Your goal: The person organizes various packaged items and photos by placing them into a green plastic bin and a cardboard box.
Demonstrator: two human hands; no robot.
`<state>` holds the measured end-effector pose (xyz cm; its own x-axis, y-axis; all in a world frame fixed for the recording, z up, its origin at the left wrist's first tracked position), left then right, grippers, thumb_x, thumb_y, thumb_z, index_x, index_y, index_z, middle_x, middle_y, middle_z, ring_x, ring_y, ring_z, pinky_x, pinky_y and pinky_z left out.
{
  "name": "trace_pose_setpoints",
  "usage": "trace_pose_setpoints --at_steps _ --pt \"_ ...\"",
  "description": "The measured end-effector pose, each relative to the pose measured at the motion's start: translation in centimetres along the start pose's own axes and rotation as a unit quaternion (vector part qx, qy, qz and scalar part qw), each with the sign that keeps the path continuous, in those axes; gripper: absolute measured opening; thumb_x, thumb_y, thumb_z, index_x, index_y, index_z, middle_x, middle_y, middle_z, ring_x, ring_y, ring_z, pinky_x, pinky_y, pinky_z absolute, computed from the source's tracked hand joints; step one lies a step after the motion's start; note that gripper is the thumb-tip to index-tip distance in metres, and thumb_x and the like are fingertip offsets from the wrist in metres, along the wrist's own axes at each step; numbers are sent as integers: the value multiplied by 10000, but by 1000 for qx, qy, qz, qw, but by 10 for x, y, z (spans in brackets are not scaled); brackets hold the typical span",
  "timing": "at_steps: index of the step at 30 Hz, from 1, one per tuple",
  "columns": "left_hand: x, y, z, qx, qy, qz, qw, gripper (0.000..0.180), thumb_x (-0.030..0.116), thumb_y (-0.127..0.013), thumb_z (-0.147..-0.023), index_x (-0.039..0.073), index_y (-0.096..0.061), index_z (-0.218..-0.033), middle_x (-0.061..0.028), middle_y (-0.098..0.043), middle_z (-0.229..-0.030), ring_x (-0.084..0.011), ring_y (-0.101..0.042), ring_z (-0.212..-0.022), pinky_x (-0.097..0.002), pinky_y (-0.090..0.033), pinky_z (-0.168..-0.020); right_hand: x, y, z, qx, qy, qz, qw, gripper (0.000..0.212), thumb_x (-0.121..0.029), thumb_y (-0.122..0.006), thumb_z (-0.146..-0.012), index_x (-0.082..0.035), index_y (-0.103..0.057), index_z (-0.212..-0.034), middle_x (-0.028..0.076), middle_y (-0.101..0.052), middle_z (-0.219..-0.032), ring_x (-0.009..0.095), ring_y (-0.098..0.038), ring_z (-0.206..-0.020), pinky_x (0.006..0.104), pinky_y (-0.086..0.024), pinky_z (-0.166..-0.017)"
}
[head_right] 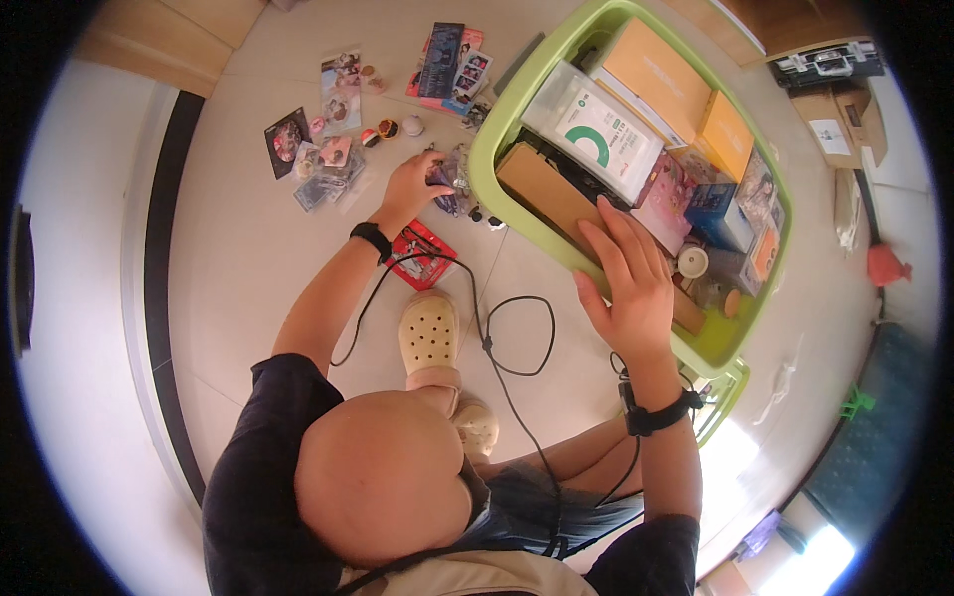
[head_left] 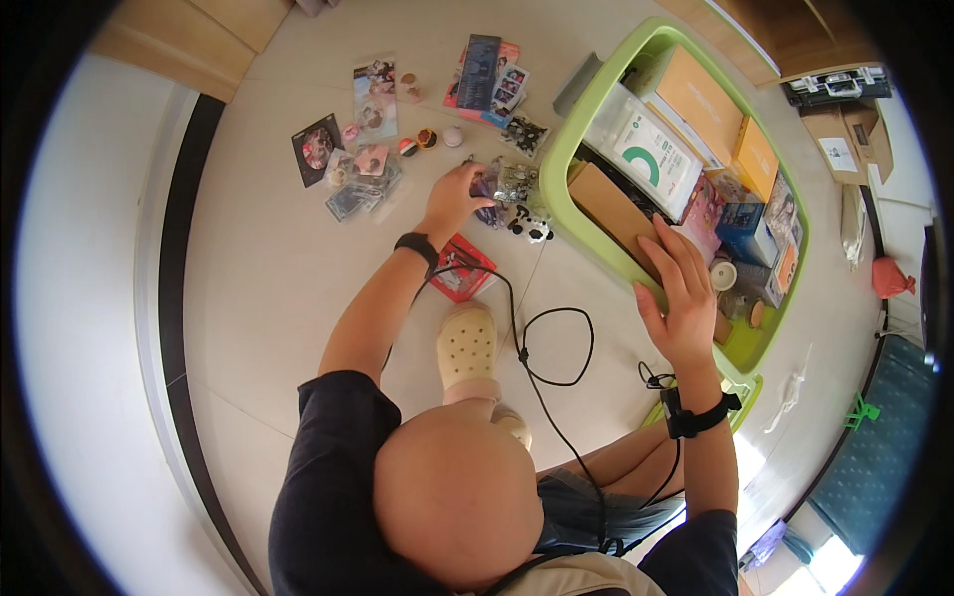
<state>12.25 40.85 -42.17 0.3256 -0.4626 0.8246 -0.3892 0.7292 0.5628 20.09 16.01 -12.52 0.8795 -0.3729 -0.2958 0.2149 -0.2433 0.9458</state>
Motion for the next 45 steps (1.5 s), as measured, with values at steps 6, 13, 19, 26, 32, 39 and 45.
trace_pose_setpoints --at_steps 6,13,19,26,32,39,45 --pt "37 -22 -33 -12 -109 -166 980 864 284 -956 -506 60 -550 -1235 -156 -576 -1140 -384 -560 -1127 -457 -513 -890 13 0 1 4 -10 -12 1000 504 -182 -722 -795 -88 -620 -1279 117 -574 -1413 359 -598 -1174 452 -485 -987" --pt "16 -28 -43 -67 -38 -166 983 831 406 -951 -497 52 -542 -1128 -149 -594 -1090 -377 -585 -1072 -462 -517 -860 13 1 1 13 -14 -23 1000 529 -179 -728 -789 -77 -604 -1293 118 -585 -1402 360 -612 -1147 447 -490 -975" --pt "6 -6 -8 -1 44 20 999 687 310 -923 -611 31 -560 -1123 -127 -710 -954 -311 -691 -916 -414 -542 -825 13 6 -7 18 4 -26 999 535 -149 -735 -779 -69 -601 -1291 120 -592 -1394 353 -612 -1151 441 -491 -968" --pt "7 29 93 20 234 547 803 292 104 -744 -892 37 -597 -1136 -90 -711 -1080 -170 -679 -1024 -296 -558 -839 -21 14 30 73 101 -6 992 409 -64 -774 -706 -88 -697 -1106 101 -688 -1233 304 -661 -1066 382 -535 -906" --pt "76 21 166 -53 268 638 720 207 112 -596 -986 47 -596 -1182 -118 -670 -1153 -206 -665 -1057 -347 -552 -915 -156 -87 -20 -35 101 -127 986 656 -190 -795 -722 -115 -585 -1339 123 -570 -1392 286 -624 -1132 401 -577 -869" --pt "66 32 189 44 261 826 497 362 351 -499 -1044 96 -560 -1293 -67 -653 -1203 -217 -603 -1170 -382 -471 -1029 -154 -189 -13 -92 64 25 993 676 -154 -691 -798 -19 -476 -1424 155 -518 -1436 254 -629 -1046 304 -590 -776" --pt "38 29 180 111 286 767 564 433 378 -462 -1064 87 -471 -1384 -86 -633 -1279 -244 -589 -1191 -406 -442 -1057 -180 -195 -31 -55 74 -70 993 582 -120 -639 -849 -21 -495 -1404 153 -555 -1400 276 -640 -1000 374 -561 -852"
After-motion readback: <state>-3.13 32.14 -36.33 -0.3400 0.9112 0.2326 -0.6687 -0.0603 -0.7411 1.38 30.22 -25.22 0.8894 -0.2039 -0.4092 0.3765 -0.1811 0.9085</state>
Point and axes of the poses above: each hand's wrist, its own z-axis away from the middle knuckle, its own y-axis out of the back of the hand, x = y × z, the point moved 10 cm from there along -z, towards the middle knuckle
